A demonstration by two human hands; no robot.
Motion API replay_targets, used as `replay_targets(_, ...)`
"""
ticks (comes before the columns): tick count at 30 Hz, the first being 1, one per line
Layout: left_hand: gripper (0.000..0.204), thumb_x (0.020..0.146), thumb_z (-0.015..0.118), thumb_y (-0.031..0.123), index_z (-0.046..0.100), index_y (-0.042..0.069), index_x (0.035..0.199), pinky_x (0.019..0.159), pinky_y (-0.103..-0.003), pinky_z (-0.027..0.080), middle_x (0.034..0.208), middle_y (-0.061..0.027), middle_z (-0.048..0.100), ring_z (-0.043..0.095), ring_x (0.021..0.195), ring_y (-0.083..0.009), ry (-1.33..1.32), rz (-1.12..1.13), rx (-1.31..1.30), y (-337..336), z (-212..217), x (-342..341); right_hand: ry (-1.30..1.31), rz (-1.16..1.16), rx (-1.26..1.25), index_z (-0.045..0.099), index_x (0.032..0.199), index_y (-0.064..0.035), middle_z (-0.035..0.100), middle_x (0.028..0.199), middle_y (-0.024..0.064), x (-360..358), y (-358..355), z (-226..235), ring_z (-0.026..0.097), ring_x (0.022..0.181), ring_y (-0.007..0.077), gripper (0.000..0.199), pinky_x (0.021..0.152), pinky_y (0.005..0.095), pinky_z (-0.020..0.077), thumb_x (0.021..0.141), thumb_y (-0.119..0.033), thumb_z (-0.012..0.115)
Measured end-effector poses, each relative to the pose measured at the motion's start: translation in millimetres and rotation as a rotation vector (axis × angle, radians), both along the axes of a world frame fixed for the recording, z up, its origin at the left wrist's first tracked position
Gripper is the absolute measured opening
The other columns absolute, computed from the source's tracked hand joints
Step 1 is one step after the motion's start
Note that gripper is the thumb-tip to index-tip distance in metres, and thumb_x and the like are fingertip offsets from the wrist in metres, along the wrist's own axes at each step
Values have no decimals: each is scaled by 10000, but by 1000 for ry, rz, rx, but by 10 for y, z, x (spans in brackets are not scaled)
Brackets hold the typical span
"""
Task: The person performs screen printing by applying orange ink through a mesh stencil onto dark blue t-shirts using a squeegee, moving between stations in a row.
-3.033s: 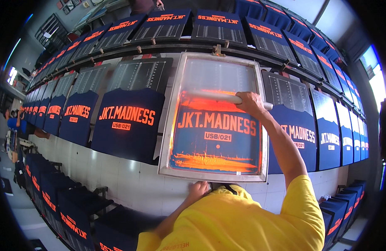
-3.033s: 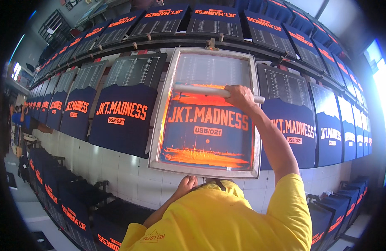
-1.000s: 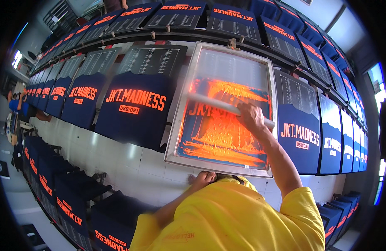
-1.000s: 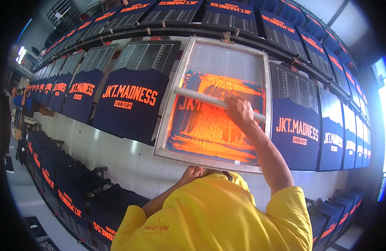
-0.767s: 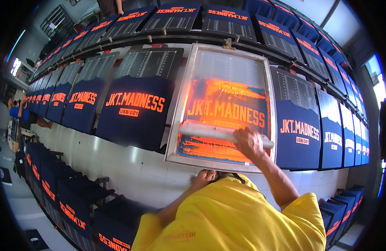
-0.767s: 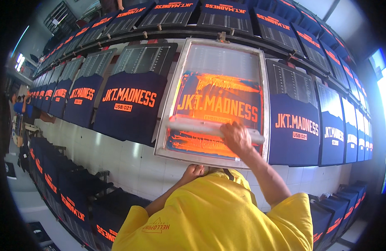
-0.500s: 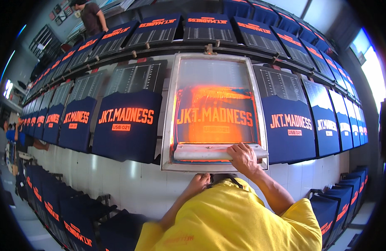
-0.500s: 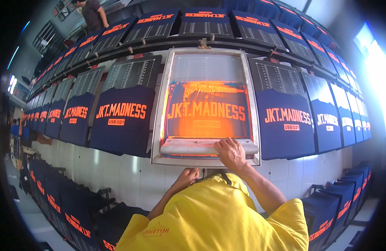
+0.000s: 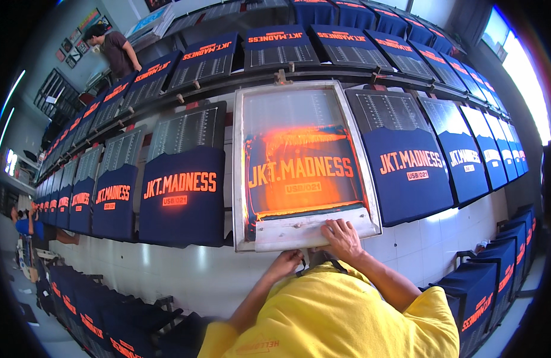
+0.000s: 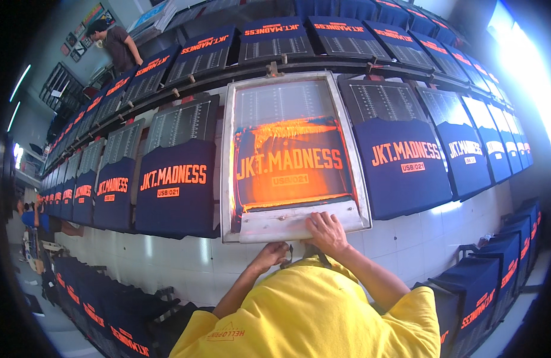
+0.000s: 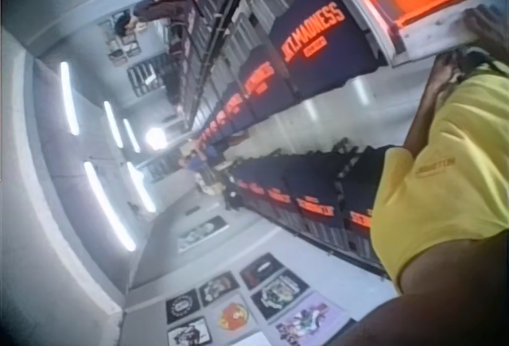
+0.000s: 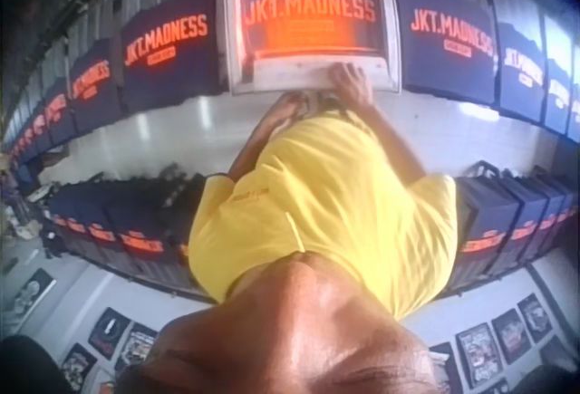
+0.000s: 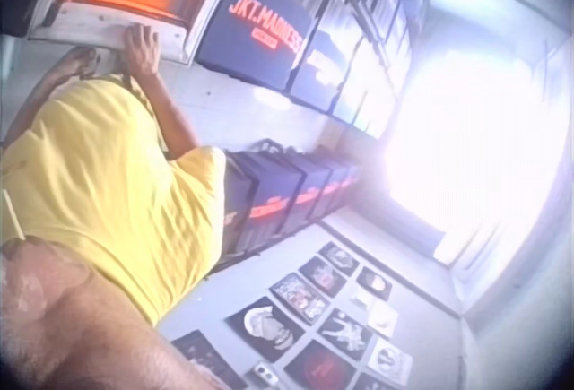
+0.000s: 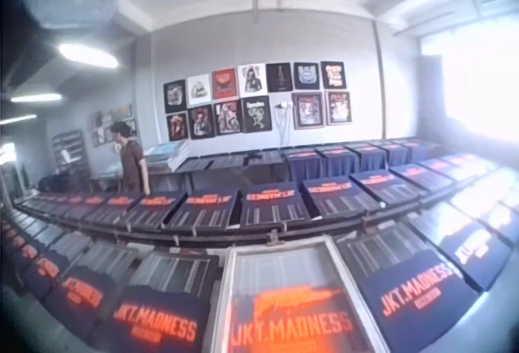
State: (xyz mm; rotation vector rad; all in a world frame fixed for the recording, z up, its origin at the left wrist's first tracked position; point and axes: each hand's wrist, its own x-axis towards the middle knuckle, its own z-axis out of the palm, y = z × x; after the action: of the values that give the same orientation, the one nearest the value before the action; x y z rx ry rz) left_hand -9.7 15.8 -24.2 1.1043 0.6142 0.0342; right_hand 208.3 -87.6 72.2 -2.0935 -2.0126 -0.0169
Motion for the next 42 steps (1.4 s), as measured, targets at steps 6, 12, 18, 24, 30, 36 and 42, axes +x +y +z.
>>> replay_targets(6, 230, 1000, 542, 242, 592, 19, 1014, 522, -256, 314, 716, 37, 445, 375, 579, -70, 44, -6, 121, -15, 133, 29, 32, -25, -31, 558, 1147, -82, 518, 1199, 99, -72, -82, -5, 512, 1052, 280, 655, 834, 417, 440, 649, -423, 811)
replay_targets(12, 280, 993, 551, 292, 625, 29, 1057, 559, -261, 429, 746, 7, 586, 523, 639, -86, 252, -215, 214, 113, 446, -40, 257, -202, 173, 600, 1130, -65, 586, 1144, 132, 234, -122, 183, 556, 1051, 302, 462, 865, 419, 463, 776, -321, 750)
replay_targets(18, 271, 1008, 530, 271, 658, 40, 1067, 529, -224, 468, 765, -14, 644, 586, 620, -71, 137, 225, 279, 680, 1334, -653, 265, -755, 223, 545, 1233, -41, 633, 1116, 143, 1044, -369, -123, 573, 1085, 353, 337, 914, 436, 469, 901, -93, 515)
replay_targets(24, 287, 961, 584, 195, 651, -40, 1111, 805, -360, 528, 918, -173, 695, 675, 867, -246, 594, 389, 1165, 1162, 606, -897, 782, -918, 317, 614, 1166, 14, 687, 909, 117, 1219, -336, -596, 643, 811, 207, 265, 730, 315, 496, 924, -49, 526)
replay_targets(30, 263, 910, 650, 146, 690, -43, 1088, 830, -334, 513, 1010, -220, 707, 693, 927, -253, 578, 448, 906, 1236, 538, -824, 815, -951, 463, 672, 1106, 20, 717, 902, 130, 1376, -335, -927, 663, 815, 154, 247, 729, 291, 506, 902, -40, 546)
replay_targets(36, 273, 888, 671, 146, 693, -40, 1087, 822, -330, 518, 985, -208, 716, 701, 907, -250, 621, 446, 853, 1278, 502, -851, 936, -939, 531, 673, 1094, 34, 703, 888, 82, 1346, -331, -831, 625, 777, 109, 235, 699, 251, 486, 898, 2, 548)
replay_targets(42, 281, 876, 675, 135, 684, -56, 1083, 788, -315, 507, 942, -183, 716, 670, 866, -202, 584, 475, 946, 1319, 262, -978, 765, -945, 518, 685, 1055, 28, 689, 829, 58, 1262, -293, -775, 594, 725, 96, 199, 665, 252, 477, 894, -19, 579)
